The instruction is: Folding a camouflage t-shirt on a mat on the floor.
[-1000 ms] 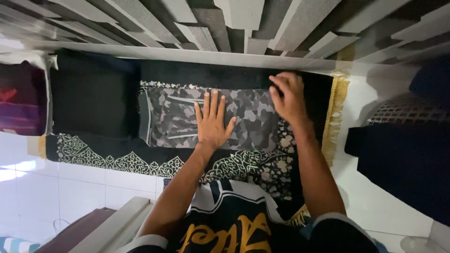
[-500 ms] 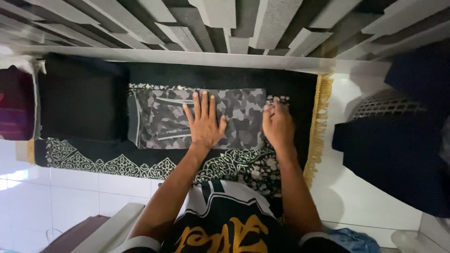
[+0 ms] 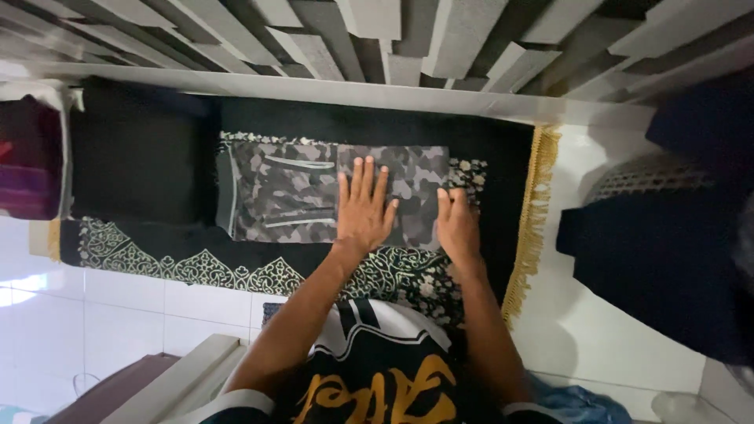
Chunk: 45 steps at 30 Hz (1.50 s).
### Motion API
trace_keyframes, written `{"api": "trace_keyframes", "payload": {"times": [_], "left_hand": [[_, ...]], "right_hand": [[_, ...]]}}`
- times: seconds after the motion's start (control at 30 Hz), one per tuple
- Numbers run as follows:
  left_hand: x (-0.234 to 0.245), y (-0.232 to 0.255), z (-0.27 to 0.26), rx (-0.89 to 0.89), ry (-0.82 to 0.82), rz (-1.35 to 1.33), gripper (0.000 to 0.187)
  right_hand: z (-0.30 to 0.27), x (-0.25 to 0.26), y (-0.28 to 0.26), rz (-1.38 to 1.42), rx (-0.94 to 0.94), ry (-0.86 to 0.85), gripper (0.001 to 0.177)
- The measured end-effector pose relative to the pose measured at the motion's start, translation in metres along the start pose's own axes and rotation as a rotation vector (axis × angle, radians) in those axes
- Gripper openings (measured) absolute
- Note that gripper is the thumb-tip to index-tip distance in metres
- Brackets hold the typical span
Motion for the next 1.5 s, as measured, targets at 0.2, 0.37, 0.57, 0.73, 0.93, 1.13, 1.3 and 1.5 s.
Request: {"api": "trace_keyframes", "payload": {"times": [0.2, 0.37, 0.57, 0.73, 0.93, 1.13, 1.3, 1.5], "left_hand": [[-0.001, 0.021, 0.004, -0.021, -0.002, -0.026, 0.069], [-0.006, 0.058, 0.006, -0.064, -0.049, -0.12, 0.072], [0.0, 0.093, 0.01, -0.076, 0.027, -0.432, 0.074], [-0.009, 0.085, 0.01, 0.0, 0.161, -0.751, 0.072], [-0.019, 0.038, 0.014, 0.195, 0.31, -1.545, 0.064], [0.077, 0.018, 0.005, -0.068, 0.89, -2.534, 0.046], [0.068, -0.004, 0.013, -0.058, 0.736, -2.59, 0.047], [0.001, -0.046, 0.001, -0.027, 0.567, -2.642, 0.051]], "right_hand": [[-0.005, 0.03, -0.005, 0.03, 0.07, 0.018, 0.034], [0.001, 0.071, 0.031, -0.088, -0.061, -0.043, 0.039], [0.008, 0.122, 0.045, -0.046, -0.04, -0.056, 0.04], [0.006, 0.136, -0.053, -0.028, 0.038, -0.069, 0.037], [0.002, 0.08, -0.17, -0.075, 0.03, -0.174, 0.03], [-0.024, -0.034, -0.237, -0.128, 0.319, -0.369, 0.021], [-0.024, -0.028, -0.213, -0.008, 0.564, -0.079, 0.032], [-0.01, -0.049, -0.124, -0.212, 0.603, -0.102, 0.061]]}}
Point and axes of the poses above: each hand's wrist, its own z-axis towards the middle knuckle, its own x-axis out of the back of the hand, y = z × x, the point moved 6 cm from there along z, towards the middle knuckle, and after that the axes turned 2 degrees about z, right-handed, at the moved point
